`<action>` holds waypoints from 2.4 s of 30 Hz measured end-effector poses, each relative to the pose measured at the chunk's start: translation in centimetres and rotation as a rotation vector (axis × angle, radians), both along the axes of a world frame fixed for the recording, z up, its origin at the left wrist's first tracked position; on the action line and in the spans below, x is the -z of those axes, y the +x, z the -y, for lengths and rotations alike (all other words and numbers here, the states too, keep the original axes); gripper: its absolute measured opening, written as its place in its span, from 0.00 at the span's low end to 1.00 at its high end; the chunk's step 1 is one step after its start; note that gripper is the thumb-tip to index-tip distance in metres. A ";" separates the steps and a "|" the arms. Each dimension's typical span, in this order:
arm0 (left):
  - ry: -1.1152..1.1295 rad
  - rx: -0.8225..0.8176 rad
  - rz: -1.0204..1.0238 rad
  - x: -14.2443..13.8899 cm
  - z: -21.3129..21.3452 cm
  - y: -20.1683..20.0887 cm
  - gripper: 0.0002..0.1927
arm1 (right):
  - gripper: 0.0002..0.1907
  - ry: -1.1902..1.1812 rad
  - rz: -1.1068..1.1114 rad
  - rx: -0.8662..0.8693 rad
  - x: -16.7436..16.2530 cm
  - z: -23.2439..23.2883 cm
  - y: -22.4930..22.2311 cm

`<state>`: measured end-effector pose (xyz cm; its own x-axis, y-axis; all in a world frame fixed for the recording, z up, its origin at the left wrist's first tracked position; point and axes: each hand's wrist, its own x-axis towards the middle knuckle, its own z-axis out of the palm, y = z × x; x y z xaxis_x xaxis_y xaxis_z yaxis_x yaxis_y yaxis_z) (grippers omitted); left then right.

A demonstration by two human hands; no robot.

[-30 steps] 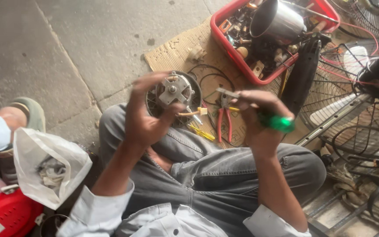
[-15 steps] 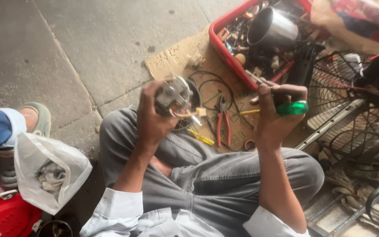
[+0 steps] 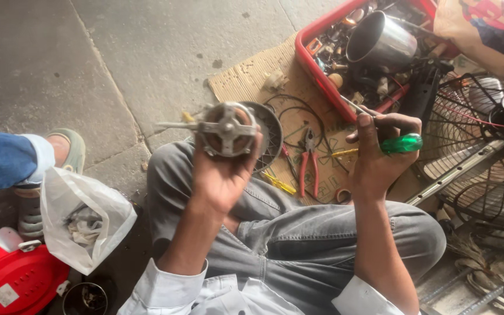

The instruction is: The person sits on the floor and repairs a small electric motor, holding the motor housing and using a screwdriver to loosen and tighten its parts. They handle the motor casing, rotor and mounting plate, turning the unit over and repositioning it while working on different sides.

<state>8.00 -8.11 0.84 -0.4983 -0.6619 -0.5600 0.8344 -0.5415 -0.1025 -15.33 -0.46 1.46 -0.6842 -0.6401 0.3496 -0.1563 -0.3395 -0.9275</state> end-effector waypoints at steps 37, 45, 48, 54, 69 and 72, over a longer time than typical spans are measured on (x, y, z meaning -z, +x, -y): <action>-0.362 0.508 -0.030 4.3 -1.1 2.9 0.46 | 0.05 0.205 -0.342 -0.204 -2.5 0.4 5.3; -0.807 0.395 1.122 6.2 -0.1 6.3 0.19 | 0.05 0.263 -0.671 -0.242 -5.2 4.1 6.4; -0.874 -0.129 1.398 6.2 0.5 6.0 0.10 | 0.05 0.289 -0.770 -0.259 -5.9 5.1 6.9; -1.177 -0.472 1.382 5.0 0.7 5.0 0.13 | 0.05 0.336 -0.820 -0.230 -6.2 4.6 6.6; -1.374 -0.361 1.297 2.4 0.4 3.2 0.15 | 0.07 0.303 -0.936 -0.301 -5.1 4.3 5.8; -1.429 -0.371 1.293 1.6 0.5 3.3 0.15 | 0.14 0.355 -0.991 -0.407 -5.3 4.3 5.7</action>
